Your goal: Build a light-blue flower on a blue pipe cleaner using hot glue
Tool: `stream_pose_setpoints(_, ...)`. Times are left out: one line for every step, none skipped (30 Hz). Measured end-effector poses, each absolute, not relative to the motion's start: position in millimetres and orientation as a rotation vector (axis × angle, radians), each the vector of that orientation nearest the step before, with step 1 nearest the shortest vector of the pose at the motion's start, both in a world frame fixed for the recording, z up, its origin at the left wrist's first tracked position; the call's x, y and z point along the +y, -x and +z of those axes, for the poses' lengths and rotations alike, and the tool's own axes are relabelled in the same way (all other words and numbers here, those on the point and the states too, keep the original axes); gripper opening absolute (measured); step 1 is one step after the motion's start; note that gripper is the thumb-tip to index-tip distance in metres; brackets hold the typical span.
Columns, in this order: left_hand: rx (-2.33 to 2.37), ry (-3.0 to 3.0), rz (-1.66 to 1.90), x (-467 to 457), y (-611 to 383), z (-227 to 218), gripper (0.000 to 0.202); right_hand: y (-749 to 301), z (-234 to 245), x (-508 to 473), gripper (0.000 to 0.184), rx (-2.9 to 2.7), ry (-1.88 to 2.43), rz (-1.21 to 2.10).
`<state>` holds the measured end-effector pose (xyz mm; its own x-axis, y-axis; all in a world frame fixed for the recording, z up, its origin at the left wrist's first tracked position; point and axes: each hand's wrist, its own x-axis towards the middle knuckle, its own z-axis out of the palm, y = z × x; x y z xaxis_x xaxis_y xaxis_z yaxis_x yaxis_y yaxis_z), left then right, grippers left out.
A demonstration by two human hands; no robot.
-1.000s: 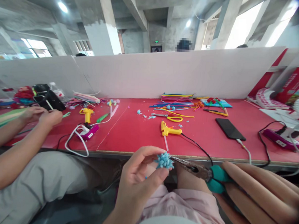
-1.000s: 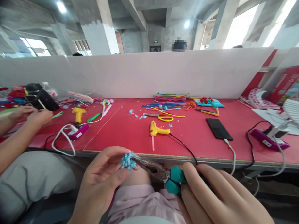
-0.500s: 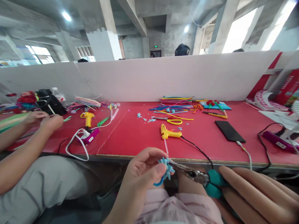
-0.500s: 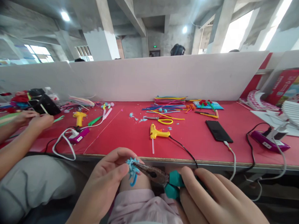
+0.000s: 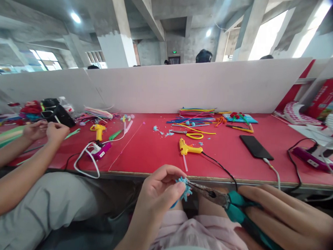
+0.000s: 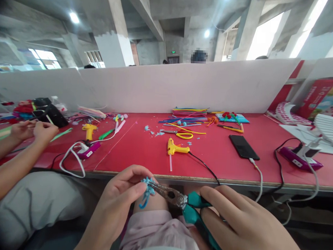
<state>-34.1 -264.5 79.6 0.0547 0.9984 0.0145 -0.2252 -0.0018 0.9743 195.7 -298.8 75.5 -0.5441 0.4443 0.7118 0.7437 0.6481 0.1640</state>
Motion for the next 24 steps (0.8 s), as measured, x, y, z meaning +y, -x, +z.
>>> stream_pose_setpoints(0.985, -1.069, 1.264, -264, 34, 80, 0.010, -196, 75, -299, 0.023, -2.223, 0.916, -0.624)
stream_pose_setpoints(0.976, -1.061, 1.258, -264, 34, 81, 0.010, -197, 74, -299, 0.024, -2.226, 0.916, -0.645)
stream_pose_setpoints(0.973, -1.048, 1.257, -264, 35, 81, 0.010, -197, 73, -299, 0.026, -2.228, 0.916, -0.669)
stream_pose_setpoints(0.971, -1.033, 1.260, -264, 35, 81, 0.009, -197, 71, -300, 0.027, -2.233, 0.916, -0.696)
stream_pose_setpoints(0.970, -1.020, 1.260, -264, 35, 82, 0.009, -198, 70, -300, 0.029, -2.236, 0.912, -0.727)
stream_pose_setpoints(0.968, -1.015, 1.256, -264, 35, 82, 0.009, -198, 68, -301, 0.030, -2.242, 0.908, -0.759)
stream_pose_setpoints(0.963, -1.018, 1.244, -263, 35, 82, 0.010, -198, 66, -302, 0.031, -2.247, 0.904, -0.789)
stream_pose_setpoints(0.958, -1.028, 1.233, -263, 35, 82, 0.010, -199, 64, -303, 0.032, -2.253, 0.907, -0.815)
stream_pose_setpoints(0.956, -1.043, 1.227, -262, 35, 82, 0.010, -199, 62, -304, 0.031, -2.252, 0.913, -0.841)
stream_pose_setpoints(0.960, -1.057, 1.230, -262, 35, 82, 0.010, -199, 60, -305, 0.031, -2.253, 0.923, -0.865)
stream_pose_setpoints(0.968, -1.065, 1.244, -262, 35, 82, 0.009, -200, 59, -306, 0.029, -2.256, 0.937, -0.885)
stream_pose_setpoints(0.979, -1.068, 1.264, -262, 34, 82, 0.009, -200, 58, -306, 0.028, -2.256, 0.945, -0.904)
stream_pose_setpoints(0.991, -1.066, 1.282, -263, 33, 82, 0.009, -200, 56, -307, 0.028, -2.259, 0.947, -0.915)
stream_pose_setpoints(1.002, -1.059, 1.299, -264, 32, 82, 0.008, -199, 56, -307, 0.027, -2.262, 0.947, -0.922)
stream_pose_setpoints(1.009, -1.050, 1.314, -265, 31, 83, 0.008, -199, 55, -307, 0.027, -2.260, 0.945, -0.923)
stream_pose_setpoints(1.012, -1.037, 1.322, -266, 30, 84, 0.008, -198, 54, -307, 0.026, -2.257, 0.942, -0.929)
stream_pose_setpoints(1.007, -1.022, 1.325, -267, 29, 84, 0.007, -198, 54, -307, 0.026, -2.250, 0.936, -0.940)
stream_pose_setpoints(1.000, -1.003, 1.326, -267, 29, 85, 0.007, -197, 53, -307, 0.025, -2.245, 0.930, -0.952)
stream_pose_setpoints(0.991, -0.984, 1.326, -268, 29, 85, 0.007, -197, 53, -306, 0.025, -2.241, 0.929, -0.961)
stream_pose_setpoints(0.982, -0.970, 1.321, -267, 29, 85, 0.007, -196, 52, -306, 0.024, -2.234, 0.928, -0.967)
stream_pose_setpoints(0.972, -0.965, 1.306, -267, 30, 85, 0.007, -196, 52, -306, 0.024, -2.227, 0.932, -0.968)
stream_pose_setpoints(0.960, -0.966, 1.285, -266, 31, 84, 0.007, -196, 52, -307, 0.025, -2.218, 0.936, -0.968)
stream_pose_setpoints(0.948, -0.971, 1.265, -265, 32, 84, 0.008, -196, 52, -307, 0.025, -2.214, 0.946, -0.958)
stream_pose_setpoints(0.935, -0.977, 1.252, -264, 33, 83, 0.008, -197, 52, -307, 0.025, -2.212, 0.948, -0.956)
